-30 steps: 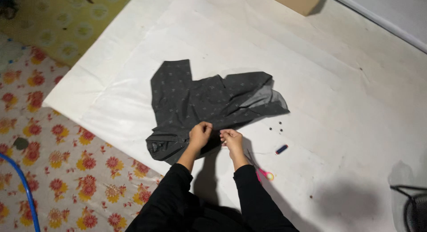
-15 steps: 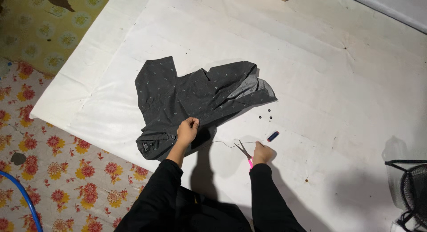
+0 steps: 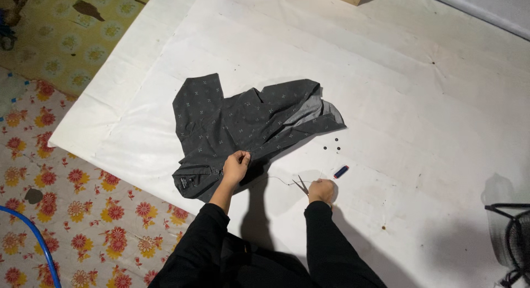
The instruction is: The person sews buttons onto a dark gray patterned garment using a needle and thread. They repeatedly insert the needle through the fabric and button, pull the thread, and adjust the garment on the table.
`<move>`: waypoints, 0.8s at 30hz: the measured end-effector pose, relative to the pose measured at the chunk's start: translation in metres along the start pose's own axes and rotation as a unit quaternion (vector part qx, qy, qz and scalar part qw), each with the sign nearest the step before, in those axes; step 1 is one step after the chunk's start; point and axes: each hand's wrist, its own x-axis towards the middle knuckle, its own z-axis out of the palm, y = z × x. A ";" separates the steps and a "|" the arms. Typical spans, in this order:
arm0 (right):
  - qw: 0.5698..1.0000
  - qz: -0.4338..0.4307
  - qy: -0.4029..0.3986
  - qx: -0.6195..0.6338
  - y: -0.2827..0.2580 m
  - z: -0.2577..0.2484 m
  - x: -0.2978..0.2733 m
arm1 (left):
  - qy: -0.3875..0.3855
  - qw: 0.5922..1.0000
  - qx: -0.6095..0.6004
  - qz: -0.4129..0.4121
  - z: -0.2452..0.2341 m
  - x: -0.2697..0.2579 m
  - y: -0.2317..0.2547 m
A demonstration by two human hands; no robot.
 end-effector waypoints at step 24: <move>0.812 -0.305 -0.463 0.186 -0.233 0.028 -0.080 | -0.156 0.932 -0.041 0.324 -0.103 -0.032 0.095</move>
